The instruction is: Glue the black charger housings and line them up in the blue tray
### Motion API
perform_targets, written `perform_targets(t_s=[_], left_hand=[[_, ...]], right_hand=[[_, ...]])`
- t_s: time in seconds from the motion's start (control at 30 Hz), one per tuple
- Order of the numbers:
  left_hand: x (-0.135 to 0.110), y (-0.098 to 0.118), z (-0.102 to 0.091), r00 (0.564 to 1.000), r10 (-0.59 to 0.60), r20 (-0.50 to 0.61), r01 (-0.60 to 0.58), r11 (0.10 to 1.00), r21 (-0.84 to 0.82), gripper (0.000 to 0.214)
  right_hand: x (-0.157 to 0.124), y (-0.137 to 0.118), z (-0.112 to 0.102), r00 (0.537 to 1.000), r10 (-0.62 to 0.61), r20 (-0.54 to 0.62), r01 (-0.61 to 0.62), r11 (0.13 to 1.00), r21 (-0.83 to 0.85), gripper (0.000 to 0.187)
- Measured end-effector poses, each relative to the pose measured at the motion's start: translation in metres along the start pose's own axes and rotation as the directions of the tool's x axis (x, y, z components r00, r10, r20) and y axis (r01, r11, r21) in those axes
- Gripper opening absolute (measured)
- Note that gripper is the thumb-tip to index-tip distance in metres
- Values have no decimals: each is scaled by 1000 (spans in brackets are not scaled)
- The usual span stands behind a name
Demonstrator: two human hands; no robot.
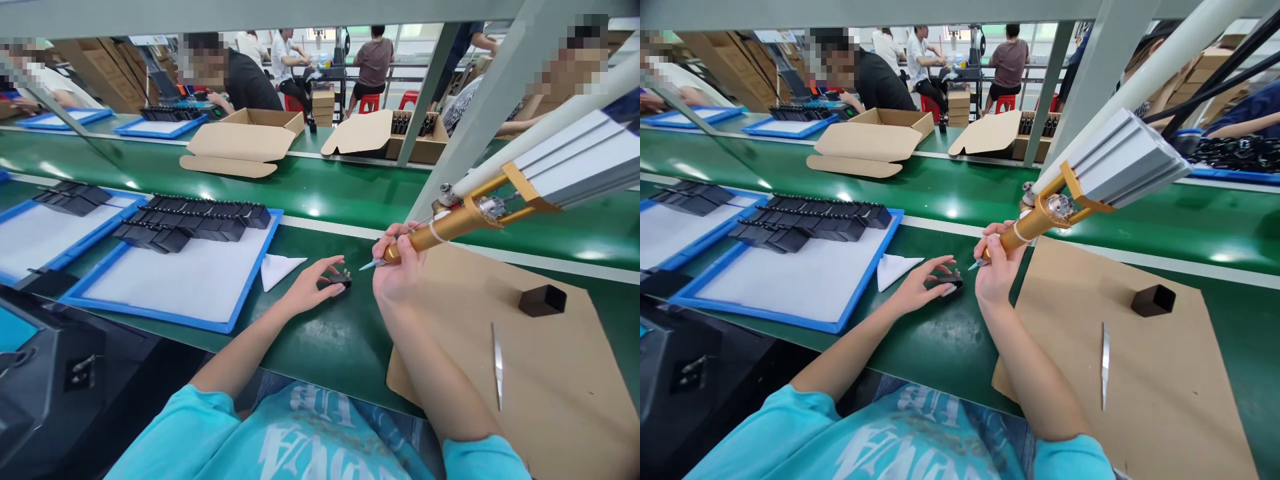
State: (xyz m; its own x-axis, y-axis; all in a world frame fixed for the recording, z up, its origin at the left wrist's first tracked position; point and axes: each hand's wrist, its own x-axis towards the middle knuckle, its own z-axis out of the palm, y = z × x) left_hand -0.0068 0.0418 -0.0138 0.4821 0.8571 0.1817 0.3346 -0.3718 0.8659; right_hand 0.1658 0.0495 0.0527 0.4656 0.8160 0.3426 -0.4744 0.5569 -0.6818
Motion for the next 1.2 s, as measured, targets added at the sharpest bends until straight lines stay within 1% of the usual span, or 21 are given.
perform_targets(t_s=[0.07,0.13,0.17,0.2,0.23,0.3,0.37,0.4,0.47,0.5,0.53,0.6,0.7,0.77,0.83,0.9,1.03,1.2], left_hand=[[0,-6,0,998,-29,-61,23,996,-86,48],[0,-11,1,990,-85,-116,65,985,-163,38],[-1,-12,1,985,-108,-134,84,982,-172,32],[-1,-12,1,982,-117,-147,95,985,-147,27],[-2,-12,1,982,-105,-155,93,992,-84,25],[-5,-7,0,989,-39,-143,57,991,121,24],[-8,-2,0,997,5,-75,19,948,317,26],[-9,0,0,1000,1,-26,9,922,388,33],[-10,2,3,997,-53,56,19,876,481,49],[-10,2,5,994,-83,71,35,859,511,51],[-10,2,7,992,-104,68,53,849,526,49],[-9,1,11,991,-129,24,100,861,498,40],[-10,4,13,989,-129,-68,145,915,378,42],[-10,7,12,986,-95,-135,135,936,326,42],[-11,9,10,979,-40,-198,100,948,302,38],[-11,11,8,971,4,-240,66,957,283,35],[-12,13,6,961,51,-273,21,967,254,35],[-14,16,8,958,78,-276,-2,964,265,34]], right_hand=[[-2,-1,2,1000,9,22,-9,1000,15,26],[-3,-2,3,999,17,43,-18,1000,19,26],[-3,-2,3,999,20,51,-21,1000,19,26],[-3,-2,3,998,22,58,-23,1000,19,26],[-3,-3,4,998,25,63,-26,999,21,26],[-3,-3,4,997,28,70,-30,999,29,25],[-3,-3,4,997,28,77,-31,999,35,25],[-3,-3,4,996,27,79,-30,999,38,25],[-4,-4,4,995,29,90,-32,999,42,25],[-5,-4,4,995,29,99,-33,999,42,25],[-5,-4,5,994,29,108,-34,999,42,24],[-7,-5,6,991,29,134,-35,999,41,24],[-10,-6,8,985,29,170,-38,998,51,24],[-12,-7,10,983,30,182,-40,998,52,26],[-13,-7,11,983,27,182,-35,999,41,29],[-14,-8,12,984,26,178,-31,999,29,31],[-16,-9,13,983,26,179,-32,999,32,33],[-17,-9,13,987,14,163,-23,998,57,27]])
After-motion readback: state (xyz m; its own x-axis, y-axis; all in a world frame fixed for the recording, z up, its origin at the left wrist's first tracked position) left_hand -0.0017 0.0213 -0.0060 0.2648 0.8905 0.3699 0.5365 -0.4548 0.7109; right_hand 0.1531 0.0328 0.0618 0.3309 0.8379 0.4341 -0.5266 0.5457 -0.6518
